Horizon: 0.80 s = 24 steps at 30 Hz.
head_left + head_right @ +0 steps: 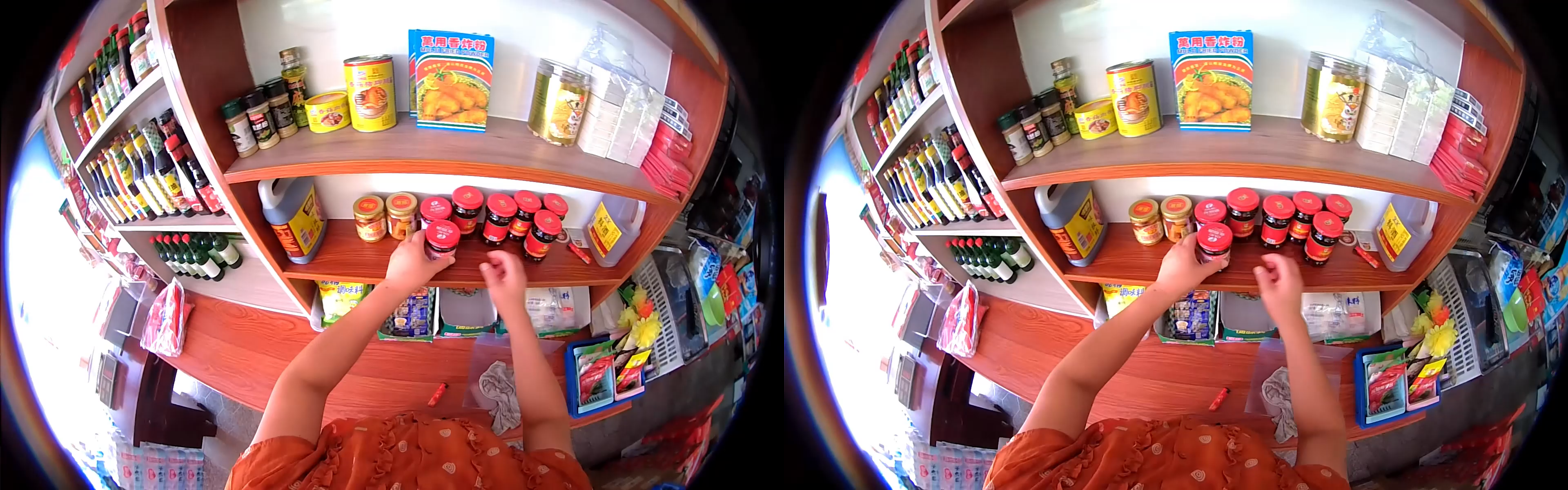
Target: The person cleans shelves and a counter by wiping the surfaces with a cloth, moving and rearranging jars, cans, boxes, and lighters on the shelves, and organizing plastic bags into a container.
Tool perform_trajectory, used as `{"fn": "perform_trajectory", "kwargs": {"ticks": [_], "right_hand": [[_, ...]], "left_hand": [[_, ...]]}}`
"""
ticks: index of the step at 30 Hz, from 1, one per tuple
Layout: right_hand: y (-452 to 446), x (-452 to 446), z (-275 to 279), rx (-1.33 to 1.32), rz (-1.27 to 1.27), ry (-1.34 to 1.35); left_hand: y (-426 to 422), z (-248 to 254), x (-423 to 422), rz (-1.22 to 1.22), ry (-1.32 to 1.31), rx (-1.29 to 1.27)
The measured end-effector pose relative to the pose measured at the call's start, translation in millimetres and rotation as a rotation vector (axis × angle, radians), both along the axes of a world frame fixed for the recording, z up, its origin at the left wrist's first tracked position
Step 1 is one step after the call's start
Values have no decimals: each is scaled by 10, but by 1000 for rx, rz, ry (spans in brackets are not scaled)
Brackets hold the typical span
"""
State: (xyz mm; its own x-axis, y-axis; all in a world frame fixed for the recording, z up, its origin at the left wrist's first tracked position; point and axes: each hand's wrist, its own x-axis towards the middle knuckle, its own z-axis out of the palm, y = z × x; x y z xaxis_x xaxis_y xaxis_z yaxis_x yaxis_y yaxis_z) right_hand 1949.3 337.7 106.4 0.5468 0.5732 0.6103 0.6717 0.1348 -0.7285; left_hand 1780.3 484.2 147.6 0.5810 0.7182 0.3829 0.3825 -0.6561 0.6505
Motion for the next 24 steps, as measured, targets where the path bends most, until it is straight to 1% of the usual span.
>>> {"fn": "perform_trajectory", "kwargs": {"ticks": [1,3,5,7,9,12,13,15,16,19,20,21,23,24], "right_hand": [[97,-148,45,-64,76,-27],[282,-437,144,-110,213,-84],[495,-639,129,-152,221,-165],[645,-792,166,-235,251,-74],[806,-829,111,-175,185,-173],[904,-894,117,-218,180,-151],[908,-917,125,-190,188,-112],[910,-944,175,-134,202,-41],[864,-965,280,-155,205,1],[783,-1044,474,-135,127,-28],[842,-1015,414,-75,112,-80],[869,-1005,409,-70,89,-142],[912,-1024,413,-63,43,-264],[929,-1057,426,-102,43,-215]], "left_hand": [[17,60,-87,6,-1,14],[152,6,-183,38,15,7],[275,-50,-270,69,-29,83],[361,-44,-380,98,0,40],[438,-115,-469,151,4,40],[457,-104,-537,152,0,18],[454,-91,-548,152,-10,18],[453,-106,-588,74,-31,80],[468,-103,-606,36,-44,112],[545,-30,-689,-126,73,80],[591,24,-692,-105,118,159],[578,110,-698,-32,82,319],[665,336,-686,4,-70,482],[740,406,-633,18,-50,545]]}}
